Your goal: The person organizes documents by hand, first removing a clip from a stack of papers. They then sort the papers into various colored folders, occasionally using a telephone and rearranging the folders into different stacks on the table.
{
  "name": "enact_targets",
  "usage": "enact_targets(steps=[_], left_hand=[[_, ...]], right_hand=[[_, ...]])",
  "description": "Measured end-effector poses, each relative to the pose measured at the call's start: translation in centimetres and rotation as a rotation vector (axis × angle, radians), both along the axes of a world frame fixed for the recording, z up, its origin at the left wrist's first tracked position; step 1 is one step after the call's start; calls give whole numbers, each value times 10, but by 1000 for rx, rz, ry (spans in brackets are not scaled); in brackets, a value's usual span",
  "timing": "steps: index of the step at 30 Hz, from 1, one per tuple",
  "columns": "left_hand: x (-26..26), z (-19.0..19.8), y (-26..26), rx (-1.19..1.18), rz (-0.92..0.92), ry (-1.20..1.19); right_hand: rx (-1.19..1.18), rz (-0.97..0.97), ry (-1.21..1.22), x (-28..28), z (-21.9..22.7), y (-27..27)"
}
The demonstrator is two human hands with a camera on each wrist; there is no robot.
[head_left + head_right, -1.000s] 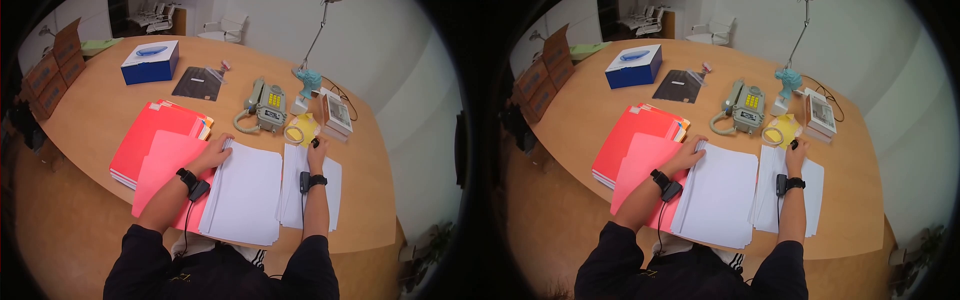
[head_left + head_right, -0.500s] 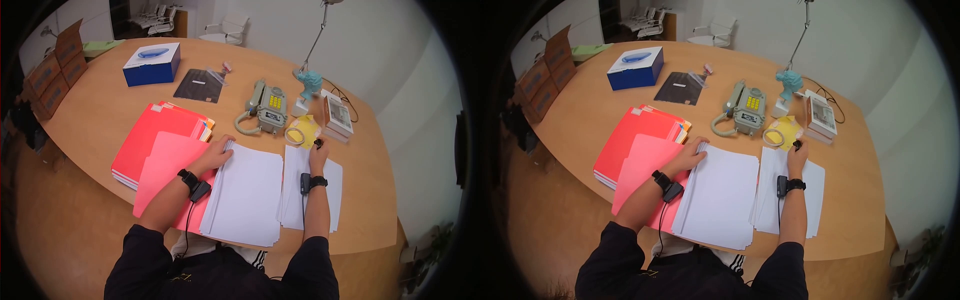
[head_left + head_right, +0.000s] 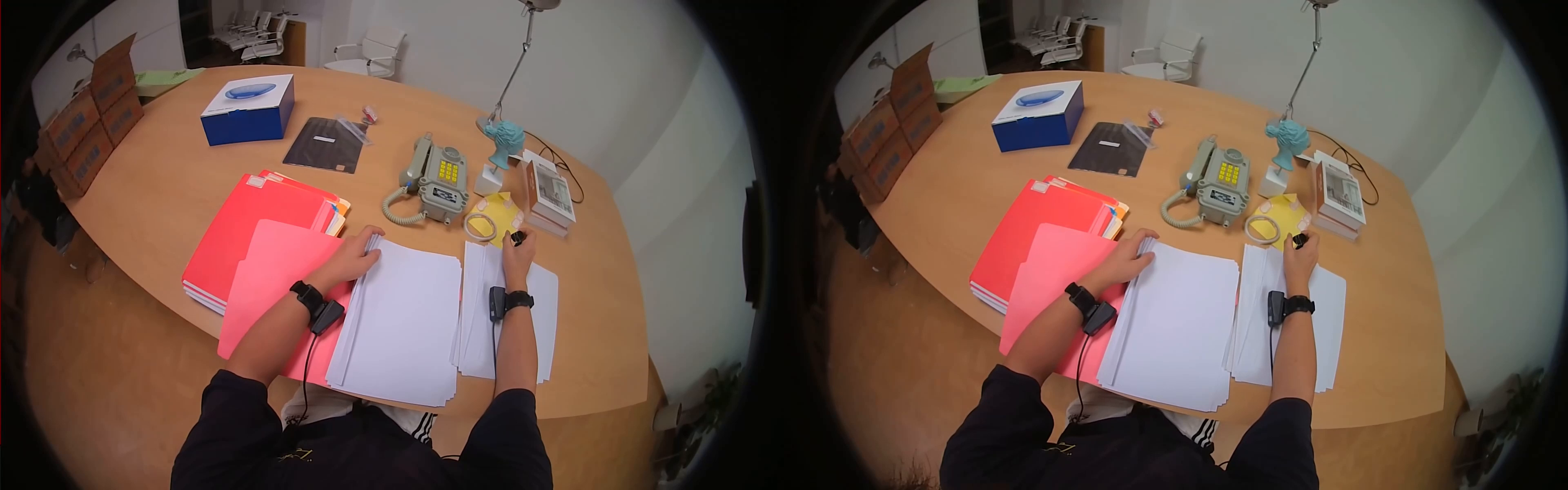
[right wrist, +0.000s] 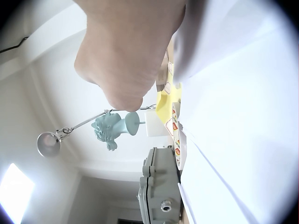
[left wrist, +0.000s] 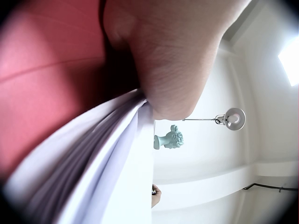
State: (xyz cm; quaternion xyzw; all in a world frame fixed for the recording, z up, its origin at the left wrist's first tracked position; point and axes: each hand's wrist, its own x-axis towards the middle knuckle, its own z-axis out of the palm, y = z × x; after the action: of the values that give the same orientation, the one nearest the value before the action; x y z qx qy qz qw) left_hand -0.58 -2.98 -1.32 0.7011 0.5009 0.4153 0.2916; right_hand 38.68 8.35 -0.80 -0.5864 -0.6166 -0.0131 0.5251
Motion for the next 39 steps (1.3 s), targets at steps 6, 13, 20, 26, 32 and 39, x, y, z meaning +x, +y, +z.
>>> enact_targets(steps=[6, 13, 20, 26, 32, 39], left_hand=[[0, -3, 1, 33, -3, -14], [0, -4, 2, 28, 6, 11], [-2, -4, 3, 4, -2, 19], [-1, -3, 1, 21, -1, -1], [-1, -9, 4, 72, 1, 5], [-1, -2, 2, -33, -3, 6]], right_hand=[[-1, -53, 14, 0, 0, 1], [17, -59, 25, -1, 4, -3], [56, -71, -10, 1, -1, -1], [41, -79, -3, -1, 1, -3], [35, -86, 50, 0, -1, 0], [19, -41, 8, -1, -2, -1]])
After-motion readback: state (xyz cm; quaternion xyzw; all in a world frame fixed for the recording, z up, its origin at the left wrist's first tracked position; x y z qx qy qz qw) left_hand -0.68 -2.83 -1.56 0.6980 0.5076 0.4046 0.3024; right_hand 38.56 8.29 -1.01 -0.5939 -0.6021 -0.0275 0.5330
